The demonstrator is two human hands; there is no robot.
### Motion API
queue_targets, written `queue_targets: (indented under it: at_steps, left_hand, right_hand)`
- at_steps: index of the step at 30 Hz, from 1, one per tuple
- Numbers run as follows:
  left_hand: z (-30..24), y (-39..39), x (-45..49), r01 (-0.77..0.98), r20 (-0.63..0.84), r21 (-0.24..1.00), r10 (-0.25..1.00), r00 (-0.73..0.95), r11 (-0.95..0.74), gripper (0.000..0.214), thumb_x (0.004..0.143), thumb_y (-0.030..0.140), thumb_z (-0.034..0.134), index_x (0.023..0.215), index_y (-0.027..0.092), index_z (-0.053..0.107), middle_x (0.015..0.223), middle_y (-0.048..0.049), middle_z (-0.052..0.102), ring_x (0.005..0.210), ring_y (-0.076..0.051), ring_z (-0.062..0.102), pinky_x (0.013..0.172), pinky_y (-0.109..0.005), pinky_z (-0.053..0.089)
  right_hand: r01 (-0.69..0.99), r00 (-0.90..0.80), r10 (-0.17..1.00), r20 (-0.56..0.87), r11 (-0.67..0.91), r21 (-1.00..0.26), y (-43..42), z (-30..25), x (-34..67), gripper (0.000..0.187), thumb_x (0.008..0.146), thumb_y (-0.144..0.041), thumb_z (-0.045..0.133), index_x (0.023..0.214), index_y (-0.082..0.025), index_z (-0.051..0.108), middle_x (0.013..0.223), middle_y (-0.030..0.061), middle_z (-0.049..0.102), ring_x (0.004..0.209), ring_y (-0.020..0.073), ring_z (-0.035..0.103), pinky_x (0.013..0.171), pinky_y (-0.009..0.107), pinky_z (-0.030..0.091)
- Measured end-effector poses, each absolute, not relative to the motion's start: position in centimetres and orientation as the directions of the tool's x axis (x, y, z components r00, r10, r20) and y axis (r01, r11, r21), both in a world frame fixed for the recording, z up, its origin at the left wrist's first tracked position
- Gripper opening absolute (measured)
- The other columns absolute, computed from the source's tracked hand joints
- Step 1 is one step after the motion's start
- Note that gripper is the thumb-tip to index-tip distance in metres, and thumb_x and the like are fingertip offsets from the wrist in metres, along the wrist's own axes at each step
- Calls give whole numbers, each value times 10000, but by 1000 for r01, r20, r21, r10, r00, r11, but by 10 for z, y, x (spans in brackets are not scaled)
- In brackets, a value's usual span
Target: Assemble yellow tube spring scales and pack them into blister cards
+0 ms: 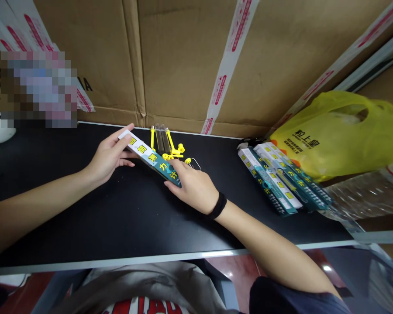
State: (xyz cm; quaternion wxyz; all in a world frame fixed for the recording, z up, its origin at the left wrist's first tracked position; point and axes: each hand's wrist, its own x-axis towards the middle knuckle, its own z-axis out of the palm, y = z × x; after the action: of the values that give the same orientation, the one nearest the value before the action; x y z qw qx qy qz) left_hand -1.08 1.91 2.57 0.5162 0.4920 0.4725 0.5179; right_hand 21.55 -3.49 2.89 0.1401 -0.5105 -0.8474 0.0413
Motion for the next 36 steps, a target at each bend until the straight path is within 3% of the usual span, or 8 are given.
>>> queue_targets:
  at_steps: [5,9,12,16,22,27,32,36]
  left_hand:
    - [23,20,-11,-123,106,988,990,96,-94,607,948,434,447,1508,288,265,1248,-132,620,724,-159,729,496,-193,555]
    - [10,21,-12,-60,179,983,969,172,-171,676,941,500,424,1529,295,162,1284,-150,609,714,-141,723,490,-179,539]
    - [0,19,-13,39,299,948,924,238,-317,652,937,484,440,1507,242,240,1232,-146,629,681,-118,702,491,-176,530]
    - [-3,15,-13,142,389,883,867,310,-447,551,951,425,427,1446,197,346,1157,-118,650,662,-99,675,526,-189,535]
    - [-2,14,-11,185,417,847,839,350,-498,446,951,377,425,1337,155,447,1071,-90,656,637,-84,659,545,-187,527]
    - [-4,15,-12,198,407,847,841,356,-493,405,951,383,424,1289,165,477,1056,-82,655,636,-87,659,544,-190,524]
    - [-4,15,-12,214,400,842,839,369,-495,397,948,387,433,1270,161,487,1057,-84,652,629,-88,659,540,-195,520]
    - [-5,16,-12,226,391,840,839,377,-493,385,948,383,429,1265,173,491,1069,-81,650,630,-88,661,535,-194,520]
  right_hand:
    - [871,-387,883,265,445,-209,-29,35,222,430,904,-364,493,1290,-178,459,1190,141,658,959,309,676,758,402,528]
    - [894,-294,876,382,393,-213,-19,48,235,419,875,-397,531,1246,-207,500,1122,115,683,924,313,678,752,394,517]
    - [939,-193,878,437,295,-179,-13,63,250,447,875,-434,525,1248,-187,500,1066,127,690,888,323,678,732,400,511]
    - [989,-74,930,359,115,-93,-12,78,277,455,878,-453,510,1243,-180,505,1016,149,694,880,346,671,728,404,491]
    - [992,127,936,330,-123,-34,-31,64,336,442,859,-431,514,1228,-186,520,953,158,697,833,325,667,698,376,472]
    - [889,405,844,352,-454,65,-49,57,387,557,864,-502,462,1289,-146,513,974,249,694,807,375,656,619,420,426]
    - [834,428,797,426,-530,155,-49,52,429,547,847,-451,493,1239,-82,587,1084,309,648,993,390,608,718,439,438]
    - [799,430,803,413,-551,239,-43,47,452,506,839,-455,481,1159,-100,649,1121,316,624,1024,411,574,744,477,426]
